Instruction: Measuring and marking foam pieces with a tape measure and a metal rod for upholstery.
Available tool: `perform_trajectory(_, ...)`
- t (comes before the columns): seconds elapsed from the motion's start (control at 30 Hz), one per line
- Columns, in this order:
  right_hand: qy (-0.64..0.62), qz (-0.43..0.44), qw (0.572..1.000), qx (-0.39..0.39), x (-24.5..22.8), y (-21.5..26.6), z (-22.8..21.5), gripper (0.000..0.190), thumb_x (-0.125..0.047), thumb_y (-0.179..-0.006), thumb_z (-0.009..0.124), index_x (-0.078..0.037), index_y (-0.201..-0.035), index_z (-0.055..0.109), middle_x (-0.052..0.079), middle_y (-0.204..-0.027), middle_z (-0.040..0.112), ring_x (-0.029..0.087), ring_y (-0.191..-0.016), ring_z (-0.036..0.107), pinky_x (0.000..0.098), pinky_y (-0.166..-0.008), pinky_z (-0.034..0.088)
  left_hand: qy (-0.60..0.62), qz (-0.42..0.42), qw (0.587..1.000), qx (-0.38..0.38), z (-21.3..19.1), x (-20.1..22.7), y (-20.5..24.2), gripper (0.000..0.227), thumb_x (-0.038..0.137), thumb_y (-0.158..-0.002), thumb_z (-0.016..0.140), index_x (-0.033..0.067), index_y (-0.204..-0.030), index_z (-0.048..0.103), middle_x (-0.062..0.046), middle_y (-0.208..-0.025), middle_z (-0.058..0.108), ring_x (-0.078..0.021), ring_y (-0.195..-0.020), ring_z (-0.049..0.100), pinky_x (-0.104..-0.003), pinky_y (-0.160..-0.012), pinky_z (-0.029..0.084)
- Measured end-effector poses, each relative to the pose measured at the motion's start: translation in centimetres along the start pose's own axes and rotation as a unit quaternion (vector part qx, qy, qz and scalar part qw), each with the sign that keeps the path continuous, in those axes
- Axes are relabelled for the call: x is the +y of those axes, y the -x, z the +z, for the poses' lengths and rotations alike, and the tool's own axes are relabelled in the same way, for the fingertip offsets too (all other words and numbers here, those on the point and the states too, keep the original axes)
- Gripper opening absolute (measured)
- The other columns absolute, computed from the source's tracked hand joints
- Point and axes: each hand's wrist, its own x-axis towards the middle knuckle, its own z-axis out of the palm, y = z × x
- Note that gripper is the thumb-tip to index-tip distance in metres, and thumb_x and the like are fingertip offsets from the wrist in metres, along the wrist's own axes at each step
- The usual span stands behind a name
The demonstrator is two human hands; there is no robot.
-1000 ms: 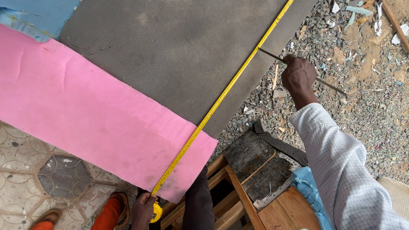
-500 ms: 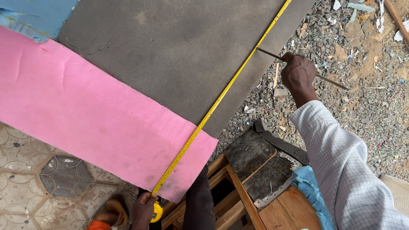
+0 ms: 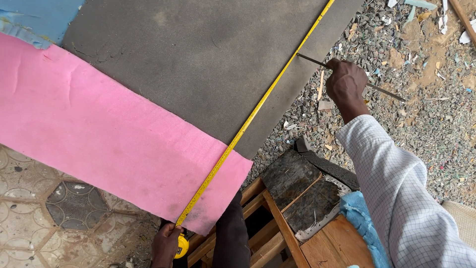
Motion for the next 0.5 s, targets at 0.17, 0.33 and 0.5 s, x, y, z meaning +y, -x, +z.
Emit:
perform_trajectory(0.17, 0.036, 0.015, 0.999, -0.023, 2.0, 0.4, 0.7, 0.046, -0.024, -0.140, 0.053, -0.046, -0.168, 0.082, 0.000, -0.094, 0.078, 0.020, -0.066, 0.049, 0.0395, -0.059, 0.044, -0.012, -0.007, 1.000, -0.002, -0.2, 0.3, 0.4, 0.023, 0.032, -0.111, 0.088, 0.0117, -0.114, 0.100, -0.007, -0.113, 0.102, -0.0238, -0.099, 0.086, -0.042, -0.086, 0.059)
perform_trajectory(0.33, 0.047, 0.022, 0.998, -0.032, 3.2, 0.9, 0.4, 0.052, -0.019, -0.139, 0.054, -0.051, -0.169, 0.082, -0.001, -0.094, 0.081, 0.018, -0.066, 0.049, 0.0401, -0.065, 0.049, -0.025, 0.022, 0.999, 0.002, 0.0, -0.3, -0.3, 0.026, 0.035, -0.109, 0.084, 0.0153, -0.111, 0.102, 0.000, -0.112, 0.103, -0.0213, -0.096, 0.085, -0.041, -0.089, 0.060)
perform_trajectory(0.5, 0.010, -0.006, 1.000, 0.006, 1.0, 0.5, 0.4, 0.052, -0.016, -0.139, 0.052, -0.045, -0.168, 0.084, -0.001, -0.087, 0.073, 0.021, -0.068, 0.046, 0.0400, -0.063, 0.041, -0.020, 0.017, 1.000, -0.002, 0.0, -0.5, -0.3, 0.026, 0.034, -0.110, 0.084, 0.0146, -0.109, 0.101, -0.003, -0.110, 0.102, -0.0226, -0.090, 0.082, -0.043, -0.080, 0.058)
